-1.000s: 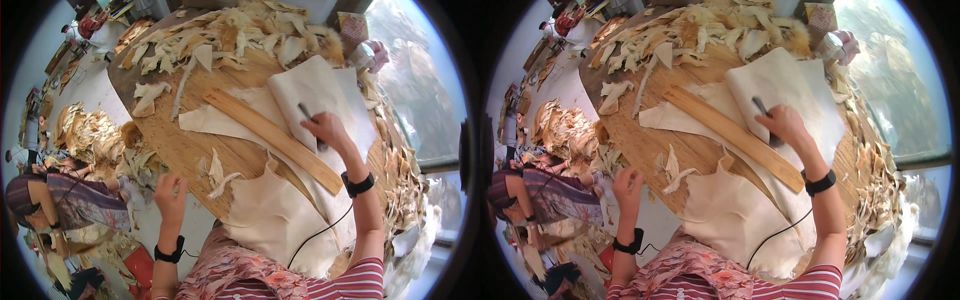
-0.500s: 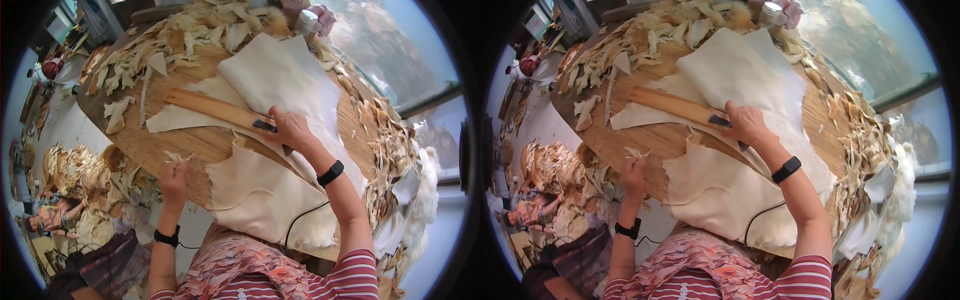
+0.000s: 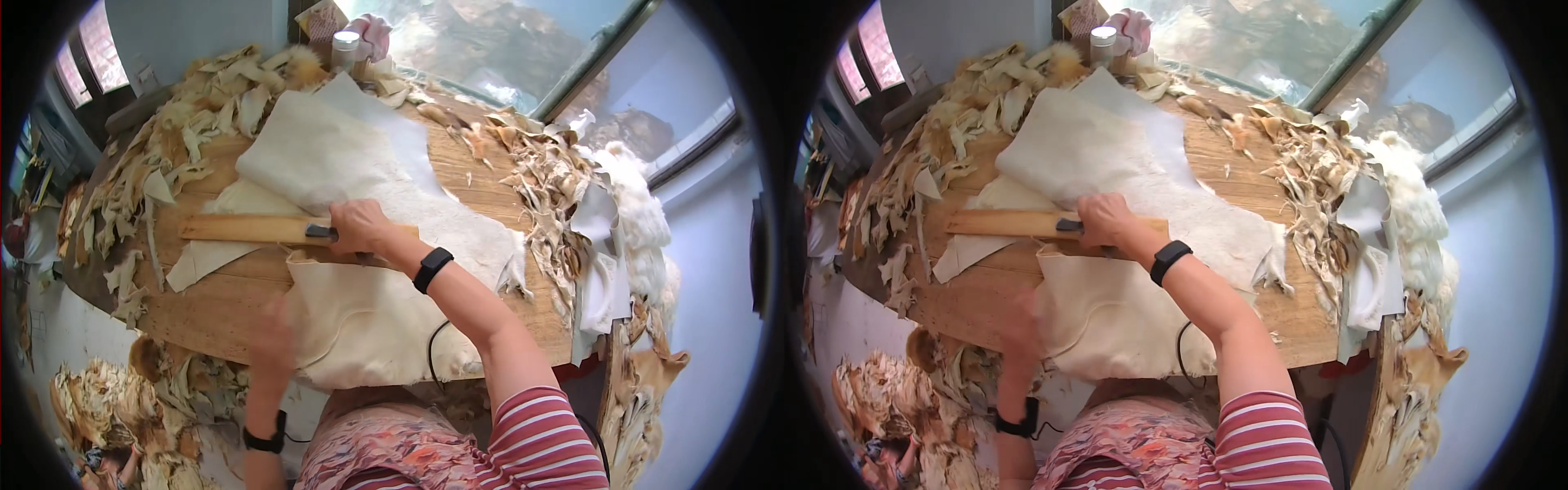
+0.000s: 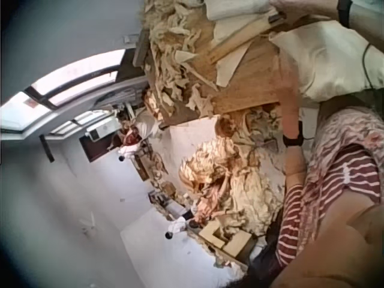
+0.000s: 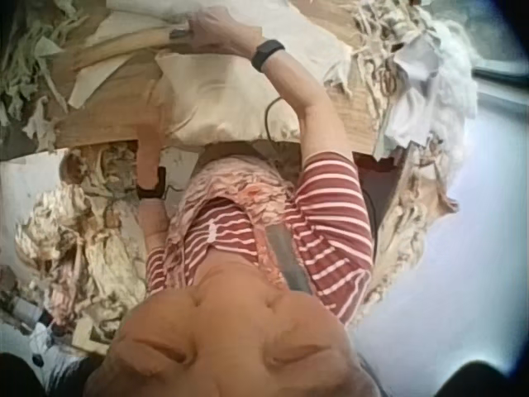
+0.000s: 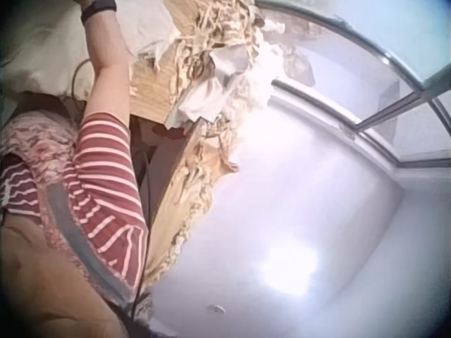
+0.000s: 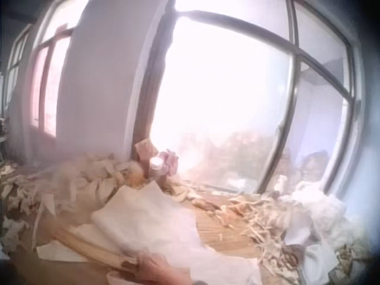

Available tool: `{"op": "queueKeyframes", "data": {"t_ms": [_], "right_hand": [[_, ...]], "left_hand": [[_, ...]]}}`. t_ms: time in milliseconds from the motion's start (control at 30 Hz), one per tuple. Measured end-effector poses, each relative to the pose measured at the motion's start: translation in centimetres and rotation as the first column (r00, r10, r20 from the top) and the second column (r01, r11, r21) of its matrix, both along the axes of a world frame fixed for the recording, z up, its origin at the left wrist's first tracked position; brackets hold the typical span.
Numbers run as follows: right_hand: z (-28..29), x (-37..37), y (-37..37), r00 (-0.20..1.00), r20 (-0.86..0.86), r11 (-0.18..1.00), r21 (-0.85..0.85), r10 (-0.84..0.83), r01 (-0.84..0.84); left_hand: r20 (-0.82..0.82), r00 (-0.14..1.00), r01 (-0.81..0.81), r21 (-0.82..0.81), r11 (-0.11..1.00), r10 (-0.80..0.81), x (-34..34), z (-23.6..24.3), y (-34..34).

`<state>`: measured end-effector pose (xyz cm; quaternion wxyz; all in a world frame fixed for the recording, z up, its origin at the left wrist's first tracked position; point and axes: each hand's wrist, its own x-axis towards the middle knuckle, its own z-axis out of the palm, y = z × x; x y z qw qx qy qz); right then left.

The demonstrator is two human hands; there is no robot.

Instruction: The person uses a specialized hand-held leather cutting tool and shears to cut specific shapes out of white fur/leather pieces on a wooden work table, using a paper template and a straight edge for guidance.

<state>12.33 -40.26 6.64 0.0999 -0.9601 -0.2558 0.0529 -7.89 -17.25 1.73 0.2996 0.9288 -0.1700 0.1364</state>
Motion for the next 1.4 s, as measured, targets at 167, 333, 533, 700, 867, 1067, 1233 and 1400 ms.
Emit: {"op": "queueKeyframes", "data": {"t_ms": [167,333,533,700,867,1067,1233,1400], "right_hand": [[2.2,-3.2,-4.4,0.998,0.057,1.000,0.005,-0.029,0.029],[3.3,-6.8,-17.9,0.958,0.126,0.966,0.016,-0.259,0.259],[1.0,-12.4,-34.9,0.771,0.153,0.771,-0.076,-0.618,0.632],[-1.5,-15.0,-41.1,0.651,0.231,0.651,-0.087,-0.723,0.754],[-2.6,-13.5,-42.0,0.715,0.295,0.704,-0.161,-0.634,0.691],[-2.9,-10.9,-41.4,0.741,0.344,0.744,-0.155,-0.577,0.650],[-0.3,-11.7,-37.2,0.752,0.328,0.772,-0.095,-0.572,0.629],[2.6,-15.2,-29.8,0.856,-0.340,0.729,0.454,-0.391,0.513]], "left_hand": [[-0.114,0.993,-0.030,-0.004,1.000,0.030,-0.1,-0.8,-4.3],[-0.151,0.979,-0.108,0.171,0.979,0.135,-0.1,0.2,-6.0],[-0.028,0.928,-0.327,0.415,0.849,0.371,1.2,-1.0,-6.3],[0.022,0.855,-0.443,0.548,0.709,0.518,1.8,-1.0,-5.3],[0.055,0.804,-0.517,0.558,0.649,0.592,2.3,0.4,-5.3],[0.213,0.828,-0.560,0.261,0.786,0.519,0.8,1.4,-8.5],[-0.093,0.944,-0.263,0.362,0.894,0.316,-1.4,0.4,-10.3],[-0.232,0.829,-0.399,0.392,0.829,0.509,-5.5,2.5,-4.1]]}}
